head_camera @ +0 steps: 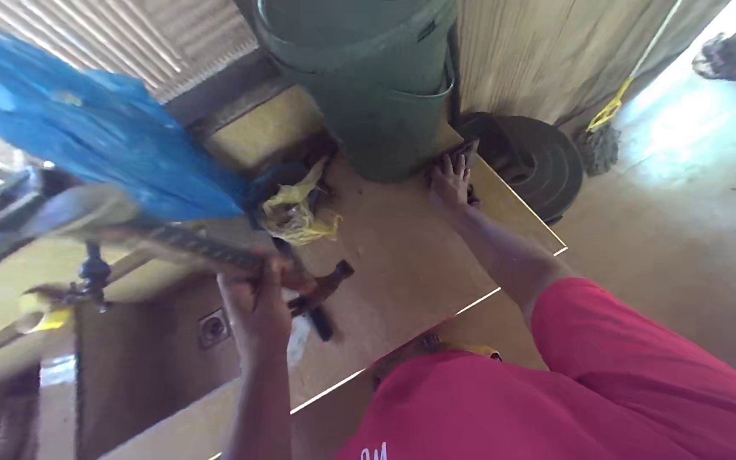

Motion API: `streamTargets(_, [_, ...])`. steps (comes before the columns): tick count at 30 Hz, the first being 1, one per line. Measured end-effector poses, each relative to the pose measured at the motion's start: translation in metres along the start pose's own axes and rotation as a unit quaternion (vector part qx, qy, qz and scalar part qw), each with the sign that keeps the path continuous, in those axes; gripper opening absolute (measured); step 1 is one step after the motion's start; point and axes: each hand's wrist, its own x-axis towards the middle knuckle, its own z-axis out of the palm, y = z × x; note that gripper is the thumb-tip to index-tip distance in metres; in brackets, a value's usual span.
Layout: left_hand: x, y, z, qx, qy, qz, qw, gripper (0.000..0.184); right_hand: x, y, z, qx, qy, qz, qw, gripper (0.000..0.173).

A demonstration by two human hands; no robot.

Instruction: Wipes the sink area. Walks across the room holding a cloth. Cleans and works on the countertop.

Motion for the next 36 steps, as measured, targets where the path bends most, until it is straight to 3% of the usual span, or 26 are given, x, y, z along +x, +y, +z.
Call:
streamTargets(3, [-0.037, 0.018, -0.045, -0.100, 0.098, 0.036, 0.990, 0.017, -0.037, -0.066, 0.039, -0.011, -0.016, -0.079, 0.997, 0.049])
streamTargets(6, [-0.068, 0.041, -0.075, -0.096, 0.165, 0.059, 0.980, 0.014, -0.069, -0.122, 0.069, 0.052, -0.119, -0.218, 0.967, 0.037])
streamTargets(8, [-0.086, 0.056, -0.089, -0.085, 0.185, 0.081, 0.976, 0.014, -0.068, -0.142, 0.083, 0.098, -0.136, -0.297, 0.940, 0.029])
streamTargets(10, [-0.106, 0.072, -0.104, -0.069, 0.197, 0.091, 0.974, 0.012, -0.059, -0.155, 0.061, 0.155, -0.142, -0.281, 0.936, 0.029])
streamTargets(13, [-0.137, 0.086, -0.121, -0.052, 0.244, 0.086, 0.965, 0.010, -0.033, -0.175, -0.001, 0.120, -0.113, -0.213, 0.963, 0.035])
streamTargets(17, [-0.163, 0.088, -0.139, 0.001, 0.285, 0.078, 0.955, 0.016, 0.031, -0.191, 0.020, -0.008, -0.067, -0.256, 0.964, 0.052])
streamTargets(19, [-0.169, 0.090, -0.140, 0.017, 0.294, 0.070, 0.953, 0.016, 0.056, -0.186, 0.050, -0.017, -0.083, -0.266, 0.960, 0.064])
streamTargets(21, [-0.172, 0.093, -0.140, 0.019, 0.299, 0.072, 0.951, 0.014, 0.067, -0.183, 0.071, -0.002, -0.083, -0.258, 0.963, 0.066])
streamTargets(24, [-0.182, 0.094, -0.150, 0.025, 0.307, 0.082, 0.948, 0.014, 0.058, -0.187, 0.077, -0.006, -0.094, -0.231, 0.968, 0.067])
streamTargets(27, [-0.193, 0.091, -0.163, 0.008, 0.307, 0.079, 0.948, 0.014, 0.026, -0.171, 0.061, -0.016, -0.124, -0.243, 0.962, 0.058])
streamTargets(32, [-0.194, 0.080, -0.179, -0.021, 0.309, 0.073, 0.948, 0.012, -0.064, -0.089, 0.049, 0.051, -0.105, -0.386, 0.915, 0.030])
streamTargets(34, [-0.190, 0.075, -0.186, -0.021, 0.297, 0.076, 0.952, 0.012, -0.087, -0.054, 0.040, 0.078, -0.112, -0.392, 0.910, 0.031])
streamTargets(36, [-0.185, 0.074, -0.191, -0.005, 0.283, 0.084, 0.955, 0.013, -0.086, -0.013, 0.031, 0.088, -0.080, -0.339, 0.933, 0.032])
